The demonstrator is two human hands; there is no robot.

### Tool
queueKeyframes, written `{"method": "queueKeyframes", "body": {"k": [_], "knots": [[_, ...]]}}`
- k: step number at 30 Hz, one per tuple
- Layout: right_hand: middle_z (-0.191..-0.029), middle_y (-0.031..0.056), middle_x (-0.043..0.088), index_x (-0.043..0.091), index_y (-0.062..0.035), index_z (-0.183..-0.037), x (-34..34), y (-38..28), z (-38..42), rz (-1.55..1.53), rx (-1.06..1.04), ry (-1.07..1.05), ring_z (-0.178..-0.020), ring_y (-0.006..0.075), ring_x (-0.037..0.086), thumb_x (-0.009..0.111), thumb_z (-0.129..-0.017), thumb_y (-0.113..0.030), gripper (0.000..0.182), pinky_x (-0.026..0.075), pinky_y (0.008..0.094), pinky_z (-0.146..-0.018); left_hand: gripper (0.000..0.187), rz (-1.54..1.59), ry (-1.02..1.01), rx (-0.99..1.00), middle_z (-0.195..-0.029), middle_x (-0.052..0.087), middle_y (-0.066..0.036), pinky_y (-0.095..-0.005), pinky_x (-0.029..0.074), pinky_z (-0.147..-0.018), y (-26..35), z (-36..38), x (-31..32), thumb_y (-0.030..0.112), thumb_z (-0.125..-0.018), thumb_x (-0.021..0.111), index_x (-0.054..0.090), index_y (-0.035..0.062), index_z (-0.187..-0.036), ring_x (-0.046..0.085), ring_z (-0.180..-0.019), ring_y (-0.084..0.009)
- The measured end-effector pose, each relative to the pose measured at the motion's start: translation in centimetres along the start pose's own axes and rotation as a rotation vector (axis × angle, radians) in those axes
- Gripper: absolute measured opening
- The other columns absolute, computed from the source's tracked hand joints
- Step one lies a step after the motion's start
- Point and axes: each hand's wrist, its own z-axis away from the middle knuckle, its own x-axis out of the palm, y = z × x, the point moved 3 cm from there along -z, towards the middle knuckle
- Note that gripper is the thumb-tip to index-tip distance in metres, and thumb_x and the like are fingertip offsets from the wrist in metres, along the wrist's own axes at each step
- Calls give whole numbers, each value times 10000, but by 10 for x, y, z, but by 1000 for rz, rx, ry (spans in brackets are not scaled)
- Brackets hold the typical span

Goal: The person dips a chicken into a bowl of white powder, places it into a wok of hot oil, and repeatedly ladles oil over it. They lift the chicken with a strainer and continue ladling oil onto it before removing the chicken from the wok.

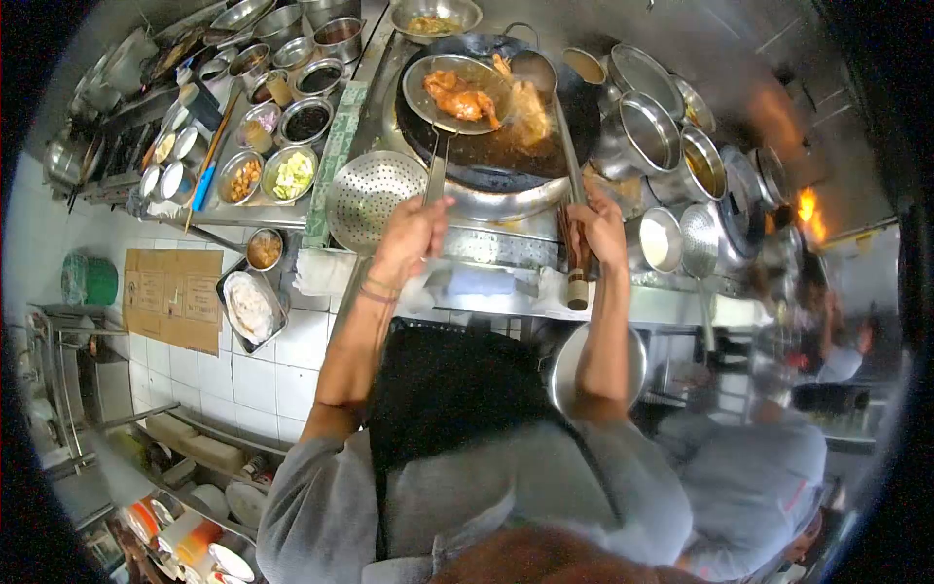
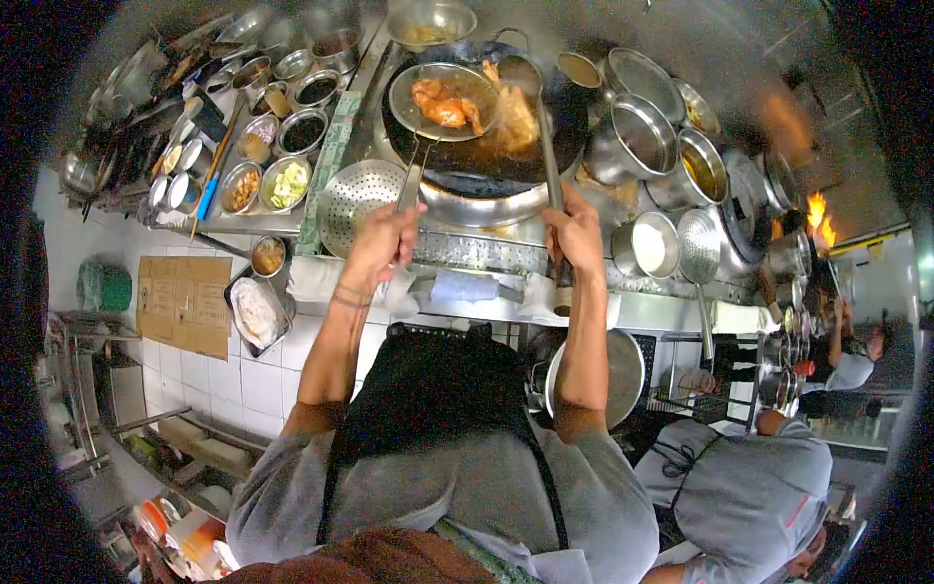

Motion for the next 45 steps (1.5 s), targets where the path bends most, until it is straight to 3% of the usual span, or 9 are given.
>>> {"method": "queueKeyframes", "body": {"k": [7,14,22,26,28,30,35,37,45], "knots": [[-635,22,551,411,40,-1402,14,11,38,101,24,233,-412,101,478,558,-819,19,602,383,255,-373,225,34,27,39,-606,434,53,-204,298,-359,7,21,-2,224,-990,519,578,62,-1135,412,-433,-47],[-625,25,558,473,48,-1350,29,-1,72,-143,185,148,-395,98,474,568,-813,23,546,354,245,-355,208,-44,51,99,-609,438,51,-204,292,-340,27,27,19,211,-995,498,579,66,-1120,412,-418,-51],[-668,31,570,496,20,-1327,24,15,50,97,5,251,-437,97,490,561,-833,-20,500,385,253,-395,200,-86,47,113,-607,450,45,-213,295,-338,19,8,38,213,-997,486,572,64,-1099,414,-412,-55],[-646,25,542,547,19,-1213,16,8,48,-174,176,132,-424,96,475,532,-857,-27,360,374,256,-352,193,-102,50,96,-605,458,39,-224,298,-345,2,-5,37,218,-994,491,570,62,-1075,405,-409,-60],[-575,23,496,554,-26,-906,5,2,47,-604,241,81,-373,102,445,535,-877,-86,69,356,265,-315,188,-129,59,95,-605,458,39,-227,299,-349,-4,-10,35,219,-990,493,571,64,-1064,405,-409,-62],[-550,-1,457,492,-80,-797,-5,0,42,-943,358,18,-340,115,394,521,-921,-158,150,325,251,-291,183,-173,72,120,-606,457,40,-230,298,-353,-11,-16,31,216,-986,494,572,67,-1057,407,-412,-65],[-642,20,484,476,-9,-960,-14,-13,50,-1284,381,-214,-396,106,420,463,-948,-128,121,343,259,-297,176,-230,89,108,-612,466,35,-238,287,-351,-22,-24,10,199,-976,489,576,66,-1054,412,-418,-69],[-804,83,509,437,95,-1157,-13,-23,54,-1422,313,-240,-507,96,456,451,-940,-99,291,348,265,-305,179,-269,106,109,-615,470,34,-240,285,-351,-23,-22,7,200,-973,491,578,64,-1051,411,-418,-69],[-571,5,430,463,-70,-834,-8,-43,39,-1115,322,-146,-328,125,346,456,-956,-146,144,305,260,-269,259,-177,132,56,-601,464,44,-227,277,-350,-24,-18,6,292,-959,547,604,49,-1030,406,-414,-60]]}}
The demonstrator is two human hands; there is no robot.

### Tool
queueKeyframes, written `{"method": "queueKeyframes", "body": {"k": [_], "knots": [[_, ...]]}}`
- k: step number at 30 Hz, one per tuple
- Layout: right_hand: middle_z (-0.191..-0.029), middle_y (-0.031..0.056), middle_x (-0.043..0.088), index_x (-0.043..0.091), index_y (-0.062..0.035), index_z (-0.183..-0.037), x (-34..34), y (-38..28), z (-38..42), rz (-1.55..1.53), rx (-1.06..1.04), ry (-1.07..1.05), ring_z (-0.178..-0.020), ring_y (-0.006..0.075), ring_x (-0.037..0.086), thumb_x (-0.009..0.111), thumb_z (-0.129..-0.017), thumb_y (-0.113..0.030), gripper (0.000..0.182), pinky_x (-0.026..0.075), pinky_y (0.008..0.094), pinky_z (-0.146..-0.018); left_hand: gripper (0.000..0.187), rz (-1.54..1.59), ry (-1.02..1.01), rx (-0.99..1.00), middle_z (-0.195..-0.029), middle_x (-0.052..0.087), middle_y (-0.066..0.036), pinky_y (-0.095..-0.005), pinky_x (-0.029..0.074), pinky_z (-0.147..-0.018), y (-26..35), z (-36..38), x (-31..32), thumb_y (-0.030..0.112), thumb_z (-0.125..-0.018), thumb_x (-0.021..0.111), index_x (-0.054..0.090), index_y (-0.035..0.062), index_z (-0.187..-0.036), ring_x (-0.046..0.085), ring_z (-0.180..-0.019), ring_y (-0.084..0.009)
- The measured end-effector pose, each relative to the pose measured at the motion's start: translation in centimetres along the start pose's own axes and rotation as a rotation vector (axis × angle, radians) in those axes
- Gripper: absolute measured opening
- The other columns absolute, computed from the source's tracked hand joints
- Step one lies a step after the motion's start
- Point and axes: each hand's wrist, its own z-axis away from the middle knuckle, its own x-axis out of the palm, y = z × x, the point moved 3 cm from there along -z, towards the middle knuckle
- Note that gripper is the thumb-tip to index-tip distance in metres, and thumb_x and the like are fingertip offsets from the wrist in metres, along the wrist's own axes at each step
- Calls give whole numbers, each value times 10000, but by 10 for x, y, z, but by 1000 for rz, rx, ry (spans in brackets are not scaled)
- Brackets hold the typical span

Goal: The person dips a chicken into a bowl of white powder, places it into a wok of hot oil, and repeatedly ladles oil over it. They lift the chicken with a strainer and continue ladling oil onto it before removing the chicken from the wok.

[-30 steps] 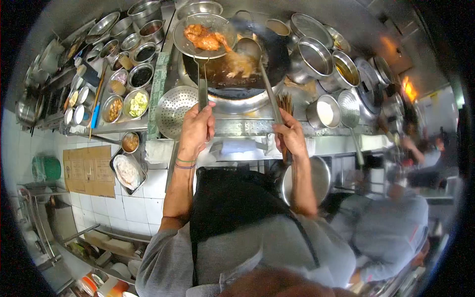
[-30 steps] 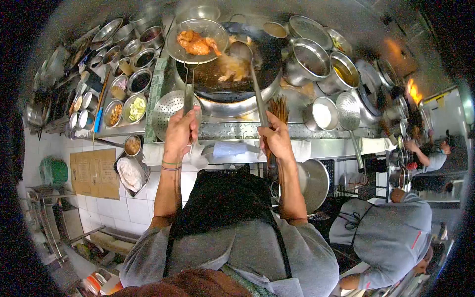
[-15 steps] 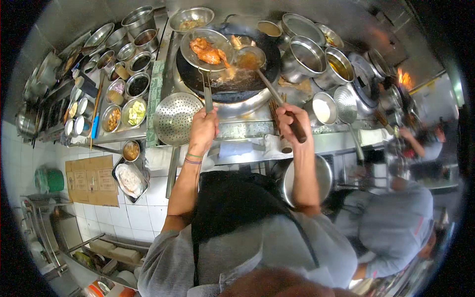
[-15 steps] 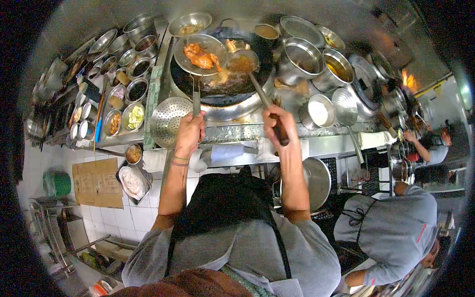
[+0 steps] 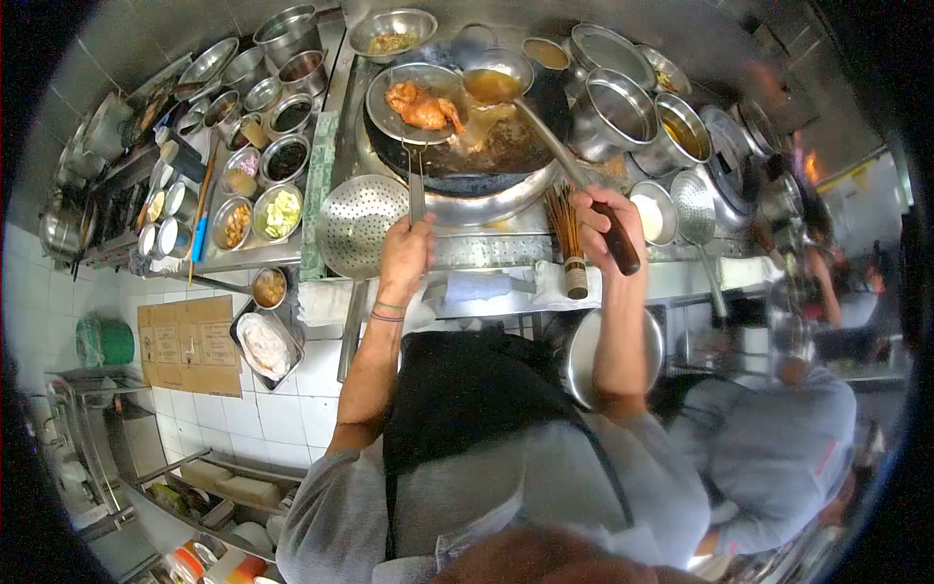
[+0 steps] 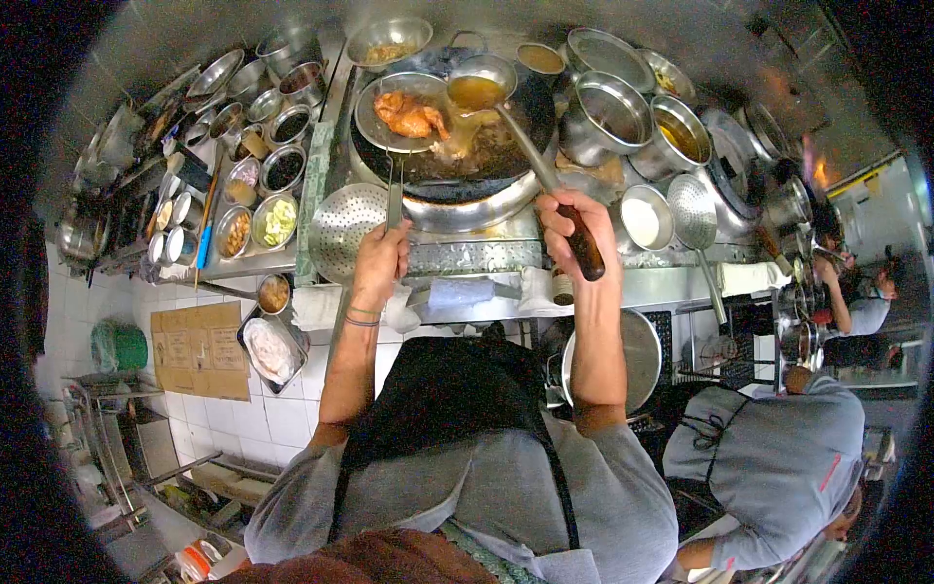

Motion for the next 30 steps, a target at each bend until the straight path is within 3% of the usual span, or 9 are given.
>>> {"method": "queueKeyframes", "body": {"k": [1,4,8,9,13,19,25,28,30], "knots": [[-628,23,471,452,-60,-881,-6,0,-7,18,29,-103,-366,115,396,472,-949,-123,95,321,253,-268,273,28,13,6,-595,458,46,-226,276,-350,-1,0,-1,305,-956,554,606,48,-1031,405,-413,-59],[-692,38,503,431,-59,-929,4,7,-22,39,-65,-20,-408,104,439,490,-936,-88,67,340,241,-272,308,100,45,3,-579,445,51,-223,273,-349,-3,2,1,334,-951,568,613,42,-1041,399,-410,-57],[-755,54,531,440,-6,-1086,9,14,-44,287,-97,-162,-443,88,464,523,-894,-33,210,361,230,-286,331,185,40,-11,-573,444,49,-226,273,-347,-3,4,2,347,-949,575,613,37,-1061,393,-403,-57],[-701,46,536,457,34,-1192,16,16,-43,380,-129,-92,-424,87,463,539,-874,-29,334,353,234,-297,335,213,33,-4,-573,446,48,-228,273,-347,-5,3,2,349,-947,578,613,37,-1065,391,-401,-57],[-569,15,507,468,61,-1313,23,17,-44,765,-199,-75,-376,97,442,564,-834,-32,497,337,254,-333,265,176,1,57,-575,444,52,-234,267,-349,-12,0,0,308,-948,583,620,59,-1034,370,-402,-54],[-714,16,583,444,10,-1391,14,30,19,1213,-301,188,-422,70,458,569,-824,16,581,371,224,-402,153,153,47,84,-556,409,77,-230,282,-378,-13,9,5,201,-958,536,632,86,-991,340,-427,-42],[-716,30,589,429,29,-1389,-10,42,55,1234,-274,354,-422,77,460,565,-841,5,565,359,240,-366,173,126,70,217,-590,439,76,-225,311,-407,-47,-4,2,213,-989,501,619,89,-970,387,-475,-35],[-689,47,591,443,14,-1380,-25,40,47,954,-191,339,-409,90,464,573,-849,-27,549,347,251,-325,175,74,76,250,-595,441,79,-223,314,-411,-61,-10,-4,226,-998,501,609,93,-964,398,-492,-30],[-729,66,556,477,14,-1263,-22,36,48,564,-157,282,-417,94,460,531,-883,-48,388,324,242,-290,175,36,88,262,-595,440,82,-222,314,-411,-59,-10,-8,232,-1000,502,605,94,-971,399,-496,-27]]}}
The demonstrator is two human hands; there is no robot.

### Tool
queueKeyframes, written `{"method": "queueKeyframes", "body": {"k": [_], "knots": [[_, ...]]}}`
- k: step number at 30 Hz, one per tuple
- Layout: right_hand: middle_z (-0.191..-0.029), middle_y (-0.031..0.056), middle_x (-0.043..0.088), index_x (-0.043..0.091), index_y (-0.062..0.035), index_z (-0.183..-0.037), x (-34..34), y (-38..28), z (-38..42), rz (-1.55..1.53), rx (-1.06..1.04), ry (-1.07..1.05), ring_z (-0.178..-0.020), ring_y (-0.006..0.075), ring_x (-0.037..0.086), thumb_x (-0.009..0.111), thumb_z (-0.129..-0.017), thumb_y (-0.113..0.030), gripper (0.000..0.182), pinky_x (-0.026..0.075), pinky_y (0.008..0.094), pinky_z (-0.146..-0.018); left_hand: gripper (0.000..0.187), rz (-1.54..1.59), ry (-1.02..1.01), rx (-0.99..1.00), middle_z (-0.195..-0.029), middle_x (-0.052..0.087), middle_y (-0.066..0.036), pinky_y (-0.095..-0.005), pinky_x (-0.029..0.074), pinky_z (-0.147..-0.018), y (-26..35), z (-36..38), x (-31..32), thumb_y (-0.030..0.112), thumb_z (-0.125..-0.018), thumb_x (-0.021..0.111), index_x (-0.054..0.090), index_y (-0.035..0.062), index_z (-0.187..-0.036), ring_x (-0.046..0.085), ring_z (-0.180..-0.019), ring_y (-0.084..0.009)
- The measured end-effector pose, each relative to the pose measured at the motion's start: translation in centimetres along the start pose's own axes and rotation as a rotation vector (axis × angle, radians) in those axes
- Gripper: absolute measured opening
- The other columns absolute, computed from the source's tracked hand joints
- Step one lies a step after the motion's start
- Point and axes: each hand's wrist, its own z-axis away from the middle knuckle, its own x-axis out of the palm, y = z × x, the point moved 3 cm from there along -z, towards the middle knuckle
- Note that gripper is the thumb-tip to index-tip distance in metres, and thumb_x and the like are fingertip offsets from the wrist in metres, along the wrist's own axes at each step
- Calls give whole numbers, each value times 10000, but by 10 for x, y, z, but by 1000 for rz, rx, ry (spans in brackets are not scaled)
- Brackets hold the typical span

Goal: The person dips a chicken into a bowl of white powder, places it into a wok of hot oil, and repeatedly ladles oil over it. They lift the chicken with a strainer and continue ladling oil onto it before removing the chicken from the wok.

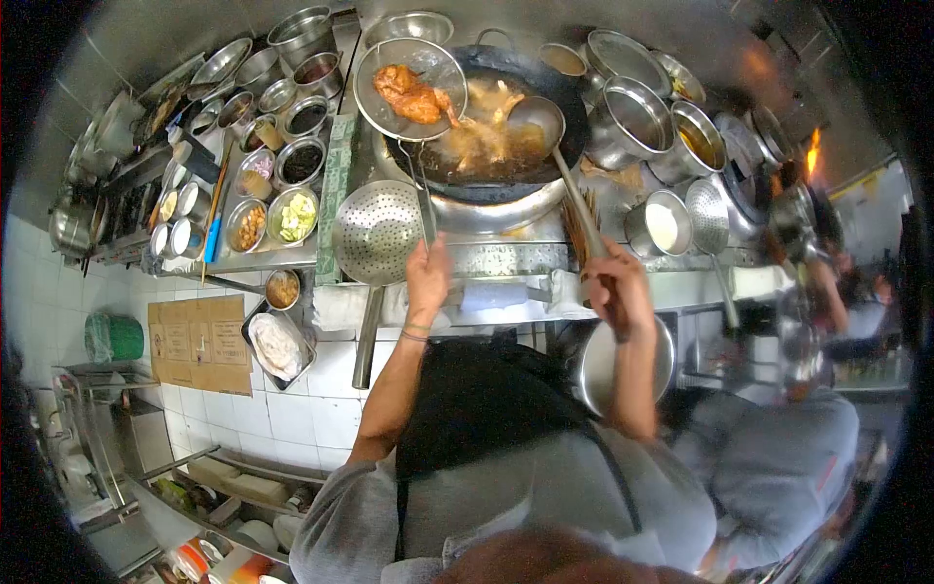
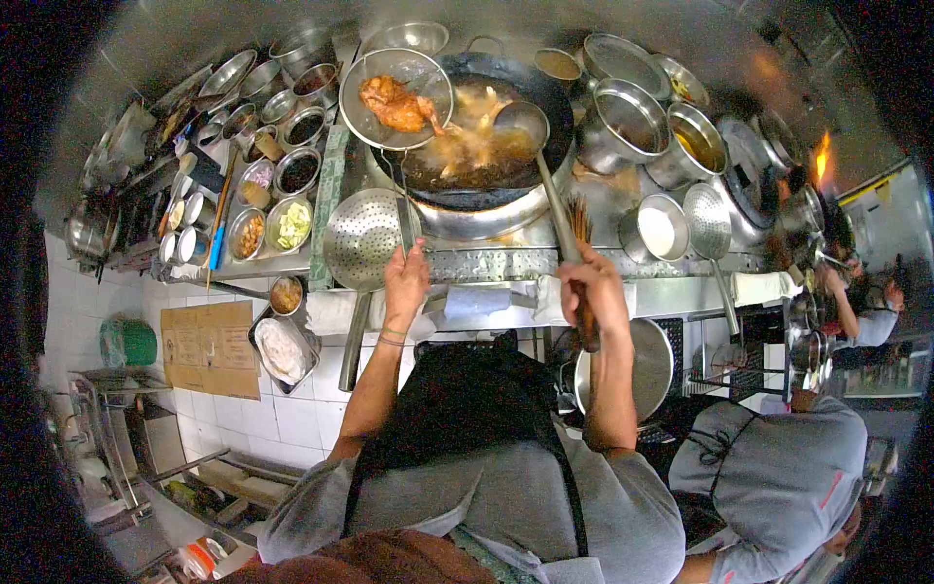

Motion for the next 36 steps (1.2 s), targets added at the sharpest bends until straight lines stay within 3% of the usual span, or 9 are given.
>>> {"method": "queueKeyframes", "body": {"k": [3,5,7,11,15,21,25,32,36], "knots": [[-794,78,503,451,18,-1157,-7,0,-2,-642,97,-144,-431,100,450,461,-915,-31,247,336,234,-272,197,9,5,-3,-590,434,76,-221,319,-415,5,1,-7,255,-1002,506,610,89,-1022,390,-488,-30],[-796,79,489,442,24,-1167,-8,2,-2,-646,79,-192,-430,100,439,452,-916,-37,258,342,239,-266,259,43,0,-19,-580,421,62,-217,327,-424,7,1,-9,297,-1006,509,619,83,-1100,374,-478,-37],[-793,77,477,430,24,-1178,-8,0,-3,-637,87,-197,-430,99,431,445,-917,-45,270,349,247,-258,206,40,-6,-33,-586,438,77,-222,324,-418,9,1,-13,261,-997,518,619,89,-1043,385,-477,-33],[-794,90,480,440,5,-1025,5,-6,-18,-689,122,-363,-409,91,398,424,-945,-80,118,297,256,-252,185,-53,-14,-43,-588,450,85,-225,326,-415,18,0,-21,250,-987,532,623,92,-1019,388,-472,-30],[-796,89,480,468,3,-1069,28,-11,-40,-744,106,-420,-430,92,416,449,-934,-57,149,319,249,-268,184,-51,-86,-70,-586,454,74,-230,328,-416,21,-5,-30,251,-978,543,627,87,-978,402,-479,-35],[-707,55,526,370,37,-1385,57,-22,-69,-198,-87,-405,-409,90,446,517,-895,-27,516,356,241,-313,189,-138,-142,-122,-574,459,49,-233,320,-410,45,-1,-24,249,-968,553,623,83,-913,404,-456,-54],[-743,56,582,384,37,-1419,62,-16,-74,373,-278,-195,-438,93,493,571,-838,-11,613,391,254,-393,196,-111,-176,-161,-579,470,35,-234,328,-413,53,3,-20,248,-968,555,627,75,-906,406,-456,-60],[-949,165,645,363,89,-1409,14,-8,-18,579,-375,28,-482,108,519,569,-798,-19,653,407,281,-429,182,-171,-100,-122,-609,477,34,-232,348,-421,59,8,-17,196,-983,521,632,54,-1007,413,-472,-67],[-920,154,642,370,101,-1398,-8,0,13,599,-190,22,-462,118,516,565,-802,-14,638,400,285,-414,161,-135,-52,-88,-598,457,42,-231,343,-415,63,1,-25,173,-987,508,609,52,-962,407,-475,-60]]}}
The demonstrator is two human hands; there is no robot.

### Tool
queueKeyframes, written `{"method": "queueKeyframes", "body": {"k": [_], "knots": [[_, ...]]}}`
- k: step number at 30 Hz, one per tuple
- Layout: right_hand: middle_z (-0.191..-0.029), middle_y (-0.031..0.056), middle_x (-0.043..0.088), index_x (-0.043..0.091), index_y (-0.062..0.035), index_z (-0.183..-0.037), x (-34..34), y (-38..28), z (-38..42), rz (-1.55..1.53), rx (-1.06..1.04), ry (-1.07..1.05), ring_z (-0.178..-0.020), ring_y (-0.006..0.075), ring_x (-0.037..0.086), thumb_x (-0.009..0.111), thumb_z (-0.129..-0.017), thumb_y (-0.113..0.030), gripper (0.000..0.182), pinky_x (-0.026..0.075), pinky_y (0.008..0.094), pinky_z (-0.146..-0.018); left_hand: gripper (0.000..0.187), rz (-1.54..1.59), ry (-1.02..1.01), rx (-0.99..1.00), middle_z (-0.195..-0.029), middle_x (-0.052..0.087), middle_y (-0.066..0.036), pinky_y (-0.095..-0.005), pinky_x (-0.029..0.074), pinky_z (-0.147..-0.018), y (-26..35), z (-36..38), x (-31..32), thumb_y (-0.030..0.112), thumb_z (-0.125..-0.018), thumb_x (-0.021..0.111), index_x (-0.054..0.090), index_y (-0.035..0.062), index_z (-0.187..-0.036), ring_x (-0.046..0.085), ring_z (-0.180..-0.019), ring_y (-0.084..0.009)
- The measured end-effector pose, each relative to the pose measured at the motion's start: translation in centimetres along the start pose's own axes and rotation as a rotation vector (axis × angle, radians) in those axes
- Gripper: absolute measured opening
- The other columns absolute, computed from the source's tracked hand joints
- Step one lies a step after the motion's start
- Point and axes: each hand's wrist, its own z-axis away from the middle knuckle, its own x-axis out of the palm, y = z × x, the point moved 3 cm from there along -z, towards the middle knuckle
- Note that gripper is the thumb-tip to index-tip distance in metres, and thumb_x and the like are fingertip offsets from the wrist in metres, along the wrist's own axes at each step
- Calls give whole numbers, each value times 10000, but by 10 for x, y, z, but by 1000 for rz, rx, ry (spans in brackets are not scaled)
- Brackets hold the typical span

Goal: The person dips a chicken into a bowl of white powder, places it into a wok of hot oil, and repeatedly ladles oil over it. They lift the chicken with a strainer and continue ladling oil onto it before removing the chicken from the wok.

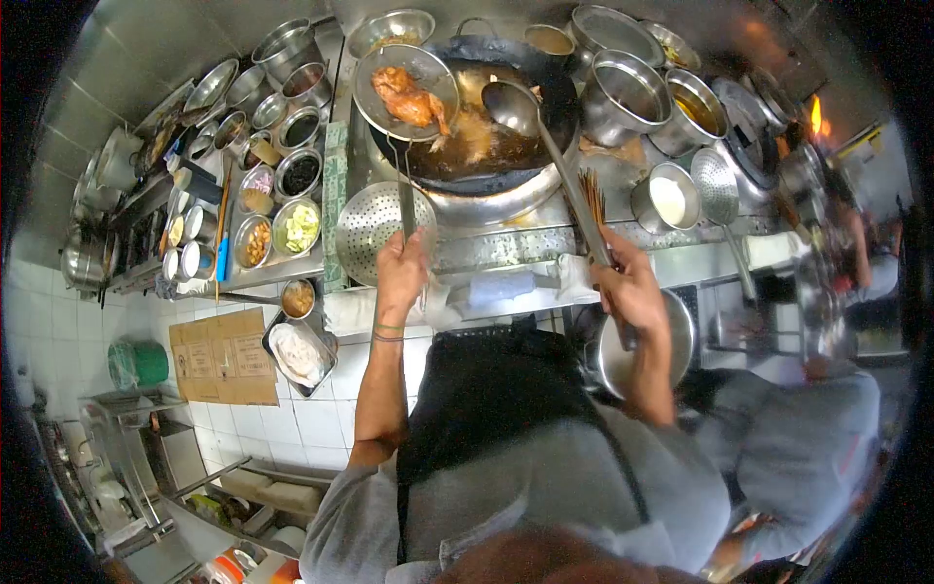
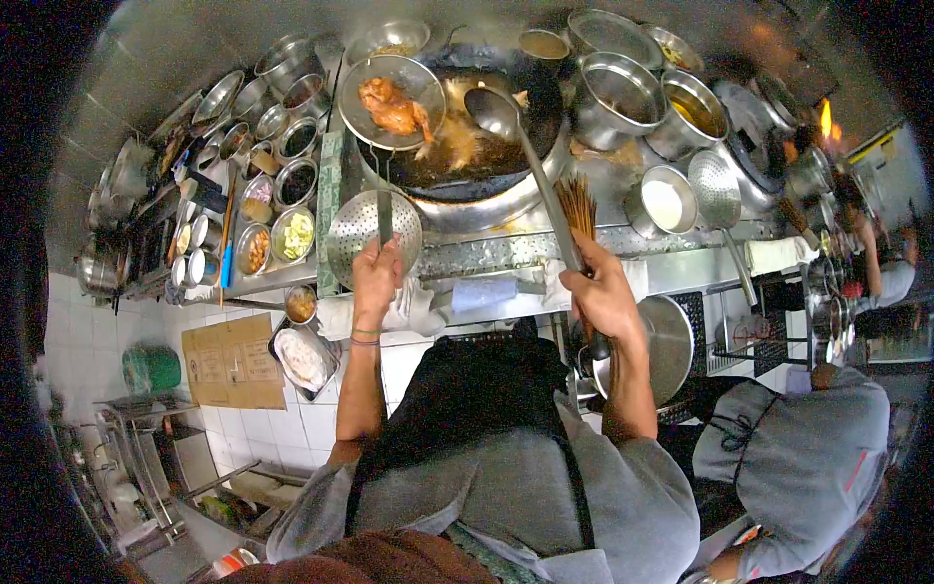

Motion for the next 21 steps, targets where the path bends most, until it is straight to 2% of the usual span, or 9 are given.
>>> {"method": "queueKeyframes", "body": {"k": [2,3,6,7,10,11,16,19,21], "knots": [[-893,145,639,384,91,-1394,3,5,5,-57,80,-8,-447,123,513,566,-799,-8,631,391,283,-401,159,3,11,-10,-594,450,44,-232,342,-413,5,-4,-5,170,-985,509,596,53,-922,405,-477,-56],[-819,113,618,403,71,-1390,12,5,3,-56,88,57,-421,126,500,565,-805,-21,614,377,280,-377,168,3,14,9,-591,450,41,-232,335,-407,7,-5,-7,178,-982,517,575,57,-880,397,-468,-51],[-768,91,595,401,51,-1404,31,10,-18,-117,149,67,-415,120,492,559,-813,-45,619,375,284,-366,170,-37,31,18,-589,451,39,-230,327,-402,21,-3,-9,185,-978,527,571,57,-875,391,-457,-52],[-620,52,535,525,52,-1217,32,16,-27,-294,154,31,-389,105,452,550,-864,-52,368,336,248,-324,172,-46,46,-3,-595,461,36,-229,318,-394,22,-4,-11,197,-974,533,604,46,-930,390,-444,-52],[-703,41,540,517,-3,-1048,21,28,-58,-1075,150,-241,-411,88,460,525,-894,-81,173,367,251,-307,206,-39,-1,0,-603,476,34,-234,311,-385,24,-7,-15,210,-963,543,632,30,-1012,400,-437,-53],[-688,25,505,441,-66,-904,20,18,-59,-1206,228,-170,-430,74,455,505,-922,-80,68,362,231,-284,213,-31,-14,-31,-605,482,33,-232,306,-381,27,-6,-14,208,-956,551,635,27,-1031,403,-434,-54],[-749,65,533,424,-75,-980,8,2,-60,-1240,143,-259,-453,81,474,503,-921,-72,99,367,244,-271,232,100,-120,-168,-591,466,56,-198,262,-374,38,-10,-9,170,-932,567,633,15,-1092,377,-430,-37],[-769,74,540,408,-84,-1005,0,-3,-74,-1244,164,-363,-449,86,476,508,-915,-63,137,364,241,-269,267,195,-187,-237,-598,453,54,-197,286,-360,44,-17,-7,132,-926,528,599,-17,-1135,378,-434,-40],[-756,77,544,429,-61,-1035,2,-12,-77,-1215,144,-293,-435,89,477,519,-903,-46,160,361,235,-269,241,226,-201,-255,-617,484,49,-196,294,-359,45,-21,-9,154,-909,536,615,7,-1083,411,-428,-42]]}}
